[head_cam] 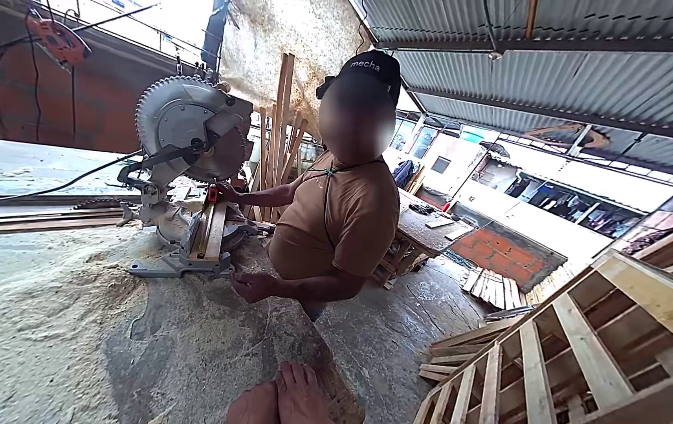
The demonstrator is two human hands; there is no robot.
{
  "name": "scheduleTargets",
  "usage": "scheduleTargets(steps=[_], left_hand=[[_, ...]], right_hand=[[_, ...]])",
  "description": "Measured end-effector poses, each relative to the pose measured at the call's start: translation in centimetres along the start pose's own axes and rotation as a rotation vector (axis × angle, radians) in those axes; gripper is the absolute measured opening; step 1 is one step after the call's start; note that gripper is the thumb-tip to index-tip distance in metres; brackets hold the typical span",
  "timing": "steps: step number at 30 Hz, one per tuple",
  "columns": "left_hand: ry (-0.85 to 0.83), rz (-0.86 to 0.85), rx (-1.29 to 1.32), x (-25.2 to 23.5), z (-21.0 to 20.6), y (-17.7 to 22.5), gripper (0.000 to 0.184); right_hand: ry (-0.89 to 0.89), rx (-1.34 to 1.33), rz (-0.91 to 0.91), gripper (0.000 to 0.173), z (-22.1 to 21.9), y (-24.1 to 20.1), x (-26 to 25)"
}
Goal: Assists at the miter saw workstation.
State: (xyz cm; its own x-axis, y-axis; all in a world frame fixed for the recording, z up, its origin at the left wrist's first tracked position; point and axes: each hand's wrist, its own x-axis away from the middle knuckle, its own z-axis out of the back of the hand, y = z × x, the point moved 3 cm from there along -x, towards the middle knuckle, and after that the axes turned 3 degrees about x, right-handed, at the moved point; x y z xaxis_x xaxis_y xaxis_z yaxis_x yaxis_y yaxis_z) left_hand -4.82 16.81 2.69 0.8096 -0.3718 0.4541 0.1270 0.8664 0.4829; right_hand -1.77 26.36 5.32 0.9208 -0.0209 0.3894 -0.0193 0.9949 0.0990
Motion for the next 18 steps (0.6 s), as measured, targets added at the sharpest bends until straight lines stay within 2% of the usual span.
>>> scheduleTargets(steps=[13, 18], left_hand=[[0.025, 0.012, 0.013, 1.0, 1.3, -0.1, 0.043], [0.007, -0.011, 0.014, 0.0, 1.4, -0.3, 0.046]], right_hand=[[0.063, 0.007, 0.017, 0.056, 0.9, -0.6, -0.3], [0.046, -0.005, 0.019, 0.051, 0.6, -0.8, 0.0]])
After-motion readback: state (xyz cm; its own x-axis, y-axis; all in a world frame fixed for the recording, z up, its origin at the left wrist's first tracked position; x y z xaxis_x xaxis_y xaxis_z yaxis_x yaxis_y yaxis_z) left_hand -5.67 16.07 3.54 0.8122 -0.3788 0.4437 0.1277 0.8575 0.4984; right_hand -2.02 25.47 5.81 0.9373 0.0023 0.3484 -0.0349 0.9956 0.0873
